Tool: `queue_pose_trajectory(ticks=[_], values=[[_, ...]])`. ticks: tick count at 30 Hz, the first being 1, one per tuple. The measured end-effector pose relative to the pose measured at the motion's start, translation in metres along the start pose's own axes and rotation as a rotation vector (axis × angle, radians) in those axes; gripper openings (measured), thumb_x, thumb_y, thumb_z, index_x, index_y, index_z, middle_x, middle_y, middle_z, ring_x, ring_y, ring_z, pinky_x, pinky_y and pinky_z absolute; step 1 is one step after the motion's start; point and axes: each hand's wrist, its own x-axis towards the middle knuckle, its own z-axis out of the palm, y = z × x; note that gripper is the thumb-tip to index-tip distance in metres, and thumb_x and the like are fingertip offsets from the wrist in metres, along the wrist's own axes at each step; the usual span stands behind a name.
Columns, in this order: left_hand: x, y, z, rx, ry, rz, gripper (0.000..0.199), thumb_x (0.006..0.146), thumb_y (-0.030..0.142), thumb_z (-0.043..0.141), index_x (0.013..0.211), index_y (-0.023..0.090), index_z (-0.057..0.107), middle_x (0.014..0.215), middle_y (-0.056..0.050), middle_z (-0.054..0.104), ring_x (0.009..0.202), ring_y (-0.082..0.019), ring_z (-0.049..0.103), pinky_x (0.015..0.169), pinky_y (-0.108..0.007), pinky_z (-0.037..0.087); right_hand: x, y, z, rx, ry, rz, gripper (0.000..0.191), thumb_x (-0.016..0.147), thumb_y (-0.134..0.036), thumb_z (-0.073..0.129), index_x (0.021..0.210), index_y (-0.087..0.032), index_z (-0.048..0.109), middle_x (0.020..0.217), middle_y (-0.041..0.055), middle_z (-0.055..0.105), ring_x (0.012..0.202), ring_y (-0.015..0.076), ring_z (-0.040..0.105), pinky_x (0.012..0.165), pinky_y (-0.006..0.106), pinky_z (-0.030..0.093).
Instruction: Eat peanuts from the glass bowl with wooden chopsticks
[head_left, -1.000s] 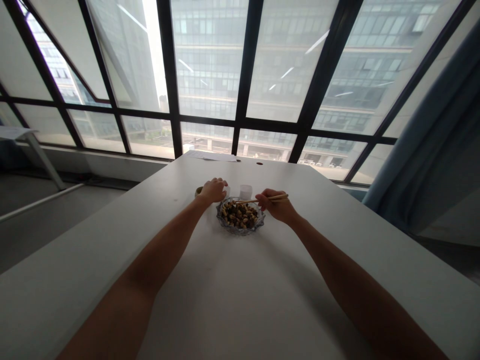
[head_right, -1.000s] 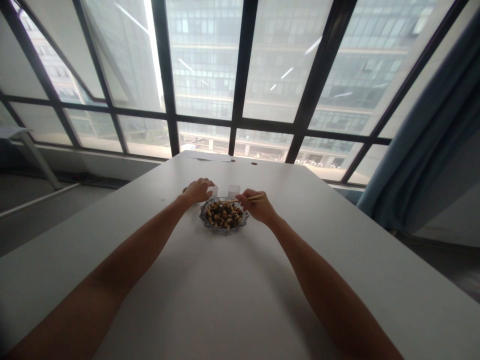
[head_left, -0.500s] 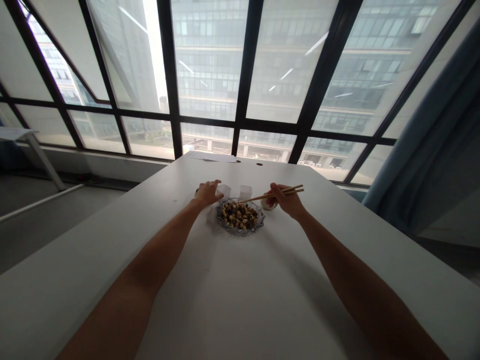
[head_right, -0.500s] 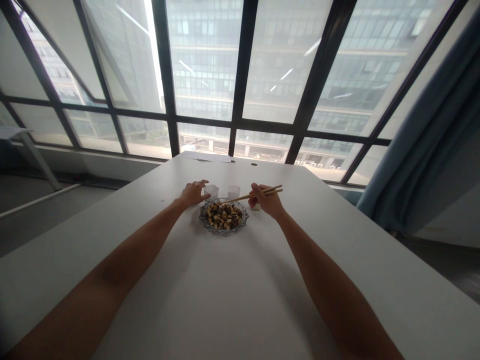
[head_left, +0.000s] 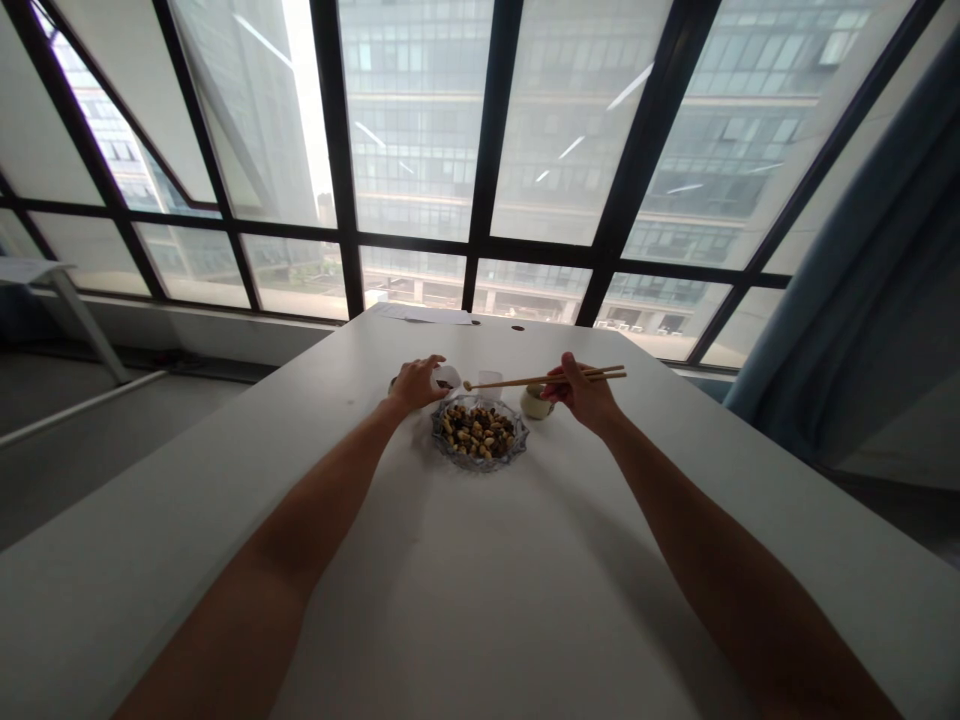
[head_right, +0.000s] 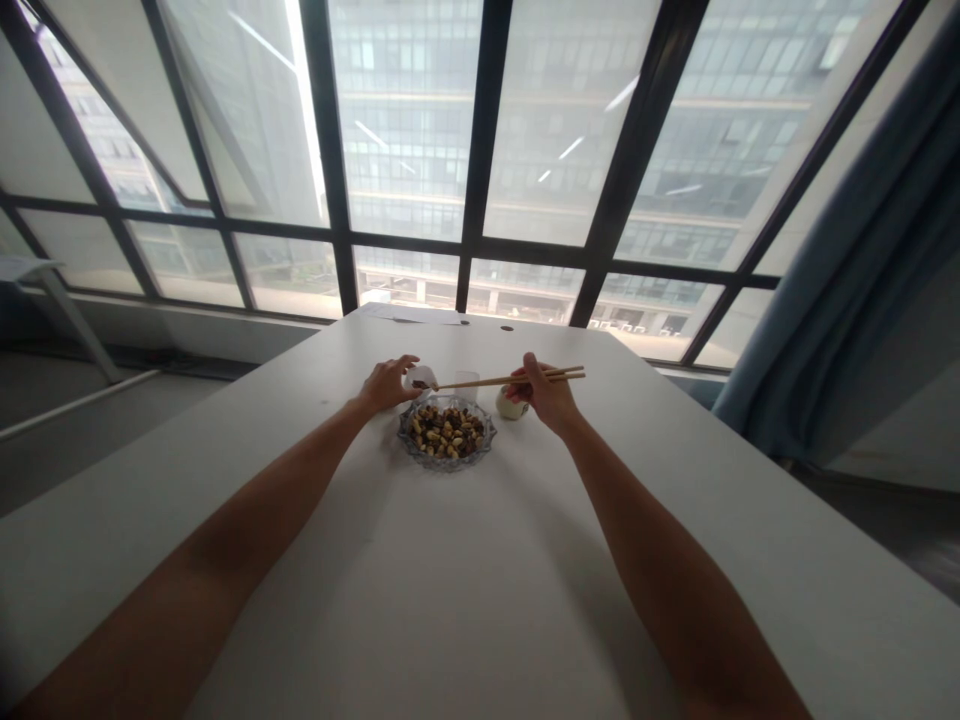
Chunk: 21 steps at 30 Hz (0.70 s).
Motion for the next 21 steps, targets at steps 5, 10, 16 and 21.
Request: queue_pose_trajectory(ticks=[5, 10, 16, 21], values=[[0.000, -0.005, 0.002, -0.037, -0.013, 0.137, 0.066, 0.076, 0.033, 0.074, 0.134, 0.021, 0.047, 0.129, -0.010, 0.066, 0.119, -0.025, 0.061, 0.104, -0.038, 0.046, 0.002, -0.001, -0.004, 0.009, 0.035, -0.076, 0.065, 0.068, -0.084, 0.062, 0.069, -0.019, 0.061, 0.050, 0.0052, 0.066, 0.042, 0.0176, 0.062, 0.043, 0.030, 0.052], [-0.001, -0.002, 0.000, -0.014, -0.032, 0.006, 0.066, 0.080, 0.041, 0.070, 0.136, 0.020, 0.044, 0.124, -0.011, 0.069, 0.113, -0.027, 0.065, 0.099, -0.039, 0.048, 0.002, -0.005, -0.009, -0.029, 0.071, -0.082, 0.065, 0.070, -0.084, 0.061, 0.069, -0.019, 0.061, 0.051, 0.0055, 0.066, 0.043, 0.0176, 0.063, 0.045, 0.030, 0.054], [0.014, 0.008, -0.009, 0.070, -0.146, -0.118, 0.068, 0.082, 0.053, 0.064, 0.138, 0.019, 0.045, 0.128, -0.013, 0.067, 0.120, -0.030, 0.062, 0.104, -0.042, 0.044, 0.000, -0.013, -0.021, -0.077, 0.127, -0.102, 0.061, 0.070, -0.077, 0.068, 0.070, -0.017, 0.066, 0.053, 0.0071, 0.068, 0.044, 0.0168, 0.063, 0.046, 0.029, 0.055], [0.048, 0.044, 0.004, 0.088, -0.262, 0.052, 0.071, 0.086, 0.054, 0.060, 0.145, 0.022, 0.040, 0.145, -0.015, 0.055, 0.135, -0.033, 0.050, 0.113, -0.048, 0.032, 0.002, -0.013, -0.032, -0.127, 0.168, -0.133, 0.061, 0.073, -0.077, 0.064, 0.071, -0.017, 0.066, 0.055, 0.0076, 0.068, 0.044, 0.0169, 0.063, 0.047, 0.030, 0.056]])
